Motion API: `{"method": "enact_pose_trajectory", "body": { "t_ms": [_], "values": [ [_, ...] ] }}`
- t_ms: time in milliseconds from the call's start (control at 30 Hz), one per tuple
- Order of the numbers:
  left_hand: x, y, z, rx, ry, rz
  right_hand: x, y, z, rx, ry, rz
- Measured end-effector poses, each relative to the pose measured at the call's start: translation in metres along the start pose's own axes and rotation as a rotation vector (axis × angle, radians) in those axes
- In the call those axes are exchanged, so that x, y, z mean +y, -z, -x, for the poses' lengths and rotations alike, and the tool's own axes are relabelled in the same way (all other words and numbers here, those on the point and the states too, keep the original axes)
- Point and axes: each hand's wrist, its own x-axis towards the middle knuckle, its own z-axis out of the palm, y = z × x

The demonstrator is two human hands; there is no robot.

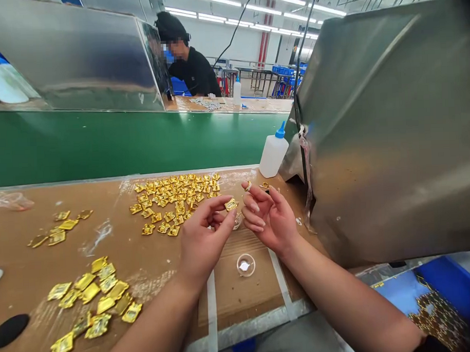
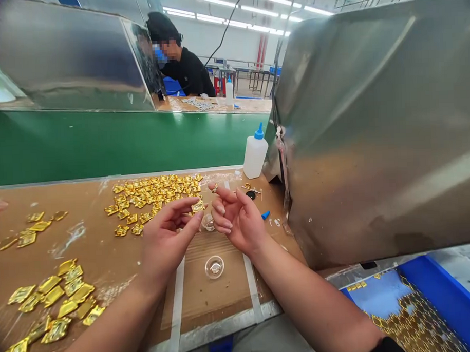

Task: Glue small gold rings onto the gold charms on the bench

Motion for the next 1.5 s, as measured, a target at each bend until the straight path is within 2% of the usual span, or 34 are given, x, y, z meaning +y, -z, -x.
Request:
{"method": "enact_pose_trajectory", "body": {
  "t_ms": [300,567,700,867,967,1233,1500],
  "values": [
    [0.007,-0.002,0.002,-0.036,0.022,0.071,0.002,-0.001,0.001,-0.071,-0.029,-0.053],
    [0.001,-0.003,-0.001,-0.087,0.073,0.166,0.006,0.001,-0.001,-0.098,0.000,0.070],
    [0.000,-0.001,-0.001,-0.064,0.074,0.128,0.009,0.005,-0.001,-0.053,0.149,0.337],
    [-0.001,-0.001,0.000,-0.054,0.063,0.051,0.010,0.011,0.006,0.021,0.586,1.111],
    [-0.002,-0.001,-0.001,-0.062,0.076,0.044,0.010,0.012,0.010,0.009,0.704,1.391],
    [-0.002,-0.002,-0.001,-0.066,0.105,0.112,0.012,0.011,0.009,0.013,0.742,1.656],
    [-0.005,-0.003,-0.003,-0.047,0.141,0.129,0.015,0.011,0.009,0.002,0.688,1.748]
  ]
}}
